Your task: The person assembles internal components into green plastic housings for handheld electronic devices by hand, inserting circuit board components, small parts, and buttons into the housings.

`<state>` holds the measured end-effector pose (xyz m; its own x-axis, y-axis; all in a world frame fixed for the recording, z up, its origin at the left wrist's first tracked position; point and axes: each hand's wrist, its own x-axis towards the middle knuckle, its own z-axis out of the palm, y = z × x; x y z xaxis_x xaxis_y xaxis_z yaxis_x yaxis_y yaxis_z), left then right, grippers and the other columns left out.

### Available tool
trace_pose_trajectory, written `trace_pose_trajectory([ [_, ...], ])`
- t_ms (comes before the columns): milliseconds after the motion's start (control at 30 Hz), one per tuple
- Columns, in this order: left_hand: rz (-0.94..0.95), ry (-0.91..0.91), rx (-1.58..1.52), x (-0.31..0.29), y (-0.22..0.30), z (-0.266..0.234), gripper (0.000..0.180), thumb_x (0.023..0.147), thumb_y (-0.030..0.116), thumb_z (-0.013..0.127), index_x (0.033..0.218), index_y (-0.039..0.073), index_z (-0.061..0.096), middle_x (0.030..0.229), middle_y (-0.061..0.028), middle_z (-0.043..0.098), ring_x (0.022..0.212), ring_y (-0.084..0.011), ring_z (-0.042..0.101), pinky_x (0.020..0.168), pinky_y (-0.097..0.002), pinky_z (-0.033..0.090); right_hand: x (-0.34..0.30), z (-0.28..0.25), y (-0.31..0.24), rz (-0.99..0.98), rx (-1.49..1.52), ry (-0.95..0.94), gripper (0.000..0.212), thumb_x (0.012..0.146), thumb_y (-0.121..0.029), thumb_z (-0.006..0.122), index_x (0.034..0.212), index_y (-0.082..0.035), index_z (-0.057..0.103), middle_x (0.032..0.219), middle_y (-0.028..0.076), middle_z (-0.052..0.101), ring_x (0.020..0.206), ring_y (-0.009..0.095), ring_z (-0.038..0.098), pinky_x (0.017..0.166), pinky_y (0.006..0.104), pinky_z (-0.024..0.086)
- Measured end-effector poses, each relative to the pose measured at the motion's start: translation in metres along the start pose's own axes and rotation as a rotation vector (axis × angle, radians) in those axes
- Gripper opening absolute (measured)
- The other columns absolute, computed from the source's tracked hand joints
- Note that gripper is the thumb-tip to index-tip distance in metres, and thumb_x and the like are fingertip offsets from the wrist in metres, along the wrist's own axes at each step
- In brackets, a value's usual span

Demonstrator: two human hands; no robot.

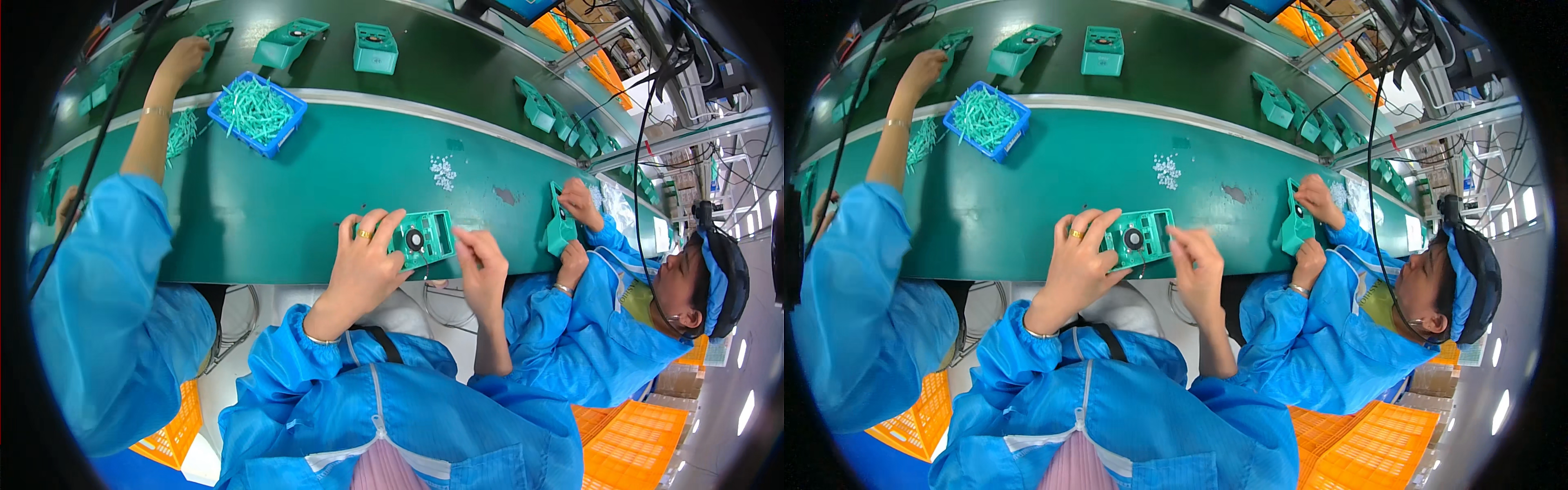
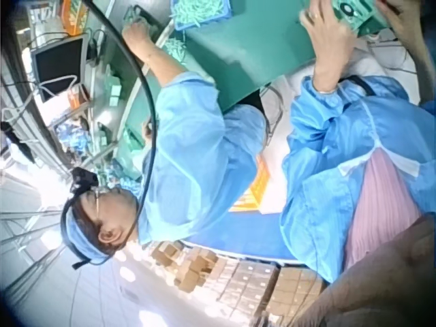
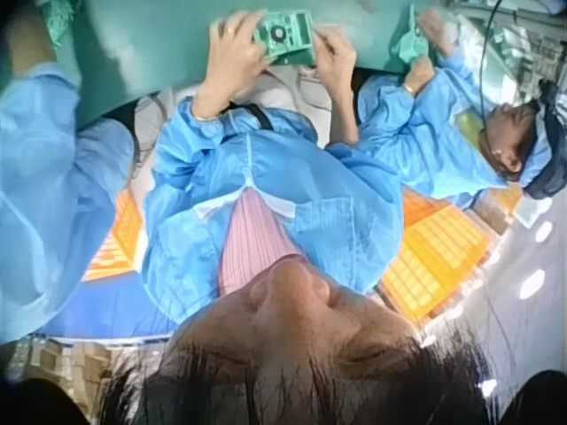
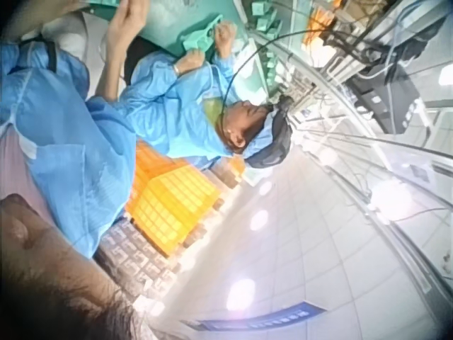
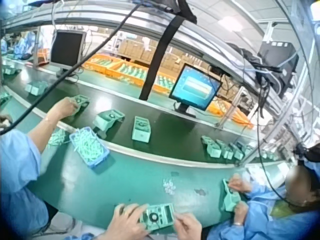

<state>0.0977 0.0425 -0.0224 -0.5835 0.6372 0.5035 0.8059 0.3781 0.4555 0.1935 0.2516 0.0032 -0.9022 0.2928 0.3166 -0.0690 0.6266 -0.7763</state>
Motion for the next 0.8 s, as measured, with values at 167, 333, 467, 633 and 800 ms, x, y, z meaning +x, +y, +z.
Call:
trace_pose_trajectory([
  [167, -0.042, -0.128, -0.145, -0.004, -0.005, -0.047, 0.054, 0.061, 0.019, 0.095, 0.107, 0.006, 0.071, 0.158, -0.0232, 0.045, 0.145, -0.0425, 0.042, 0.117, -0.0641, 0.034, -0.016, 0.036, -0.064, -0.069, 0.077, -0.102, 0.034, 0.094, -0.007, 0.077, 0.127, 0.001, 0.071, 0.113, 0.013, 0.071, 0.087, 0.023, 0.071, 0.062, 0.0307, 0.054],
  [333, -0.273, -0.159, -0.267, -0.022, -0.044, -0.092, 0.079, 0.066, 0.018, 0.097, 0.135, 0.012, 0.061, 0.164, -0.0216, 0.038, 0.146, -0.0464, 0.042, 0.119, -0.0580, 0.039, -0.012, 0.075, -0.088, -0.269, -0.363, -0.114, 0.059, 0.080, -0.029, 0.089, 0.126, 0.001, 0.067, 0.106, 0.012, 0.072, 0.073, 0.027, 0.074, 0.056, 0.0315, 0.056],
  [467, -0.322, -0.002, -0.171, -0.035, -0.076, -0.085, 0.056, 0.074, 0.007, 0.092, 0.125, 0.010, 0.069, 0.159, -0.0171, 0.048, 0.143, -0.0395, 0.050, 0.117, -0.0484, 0.044, -0.014, 0.099, -0.086, -0.178, -0.537, -0.166, 0.040, 0.081, -0.030, 0.089, 0.105, -0.005, 0.070, 0.078, 0.009, 0.070, 0.059, 0.029, 0.070, 0.052, 0.0396, 0.053],
  [633, -0.300, 0.109, -0.104, -0.047, -0.093, -0.060, 0.033, 0.081, 0.012, 0.087, 0.112, 0.010, 0.075, 0.150, -0.0152, 0.059, 0.136, -0.0365, 0.057, 0.110, -0.0469, 0.045, -0.009, 0.065, -0.094, -0.154, -0.426, -0.175, 0.030, 0.082, -0.022, 0.088, 0.096, -0.005, 0.068, 0.082, 0.011, 0.069, 0.064, 0.031, 0.069, 0.055, 0.0412, 0.052],
  [800, -0.277, 0.117, -0.072, -0.039, -0.090, -0.067, 0.027, 0.081, 0.010, 0.085, 0.107, 0.010, 0.076, 0.145, -0.0150, 0.062, 0.131, -0.0367, 0.059, 0.109, -0.0472, 0.045, 0.074, 0.003, -0.060, -0.226, -0.463, -0.047, 0.028, 0.083, -0.016, 0.085, 0.100, -0.003, 0.067, 0.089, 0.018, 0.068, 0.083, 0.041, 0.068, 0.070, 0.0480, 0.054],
])
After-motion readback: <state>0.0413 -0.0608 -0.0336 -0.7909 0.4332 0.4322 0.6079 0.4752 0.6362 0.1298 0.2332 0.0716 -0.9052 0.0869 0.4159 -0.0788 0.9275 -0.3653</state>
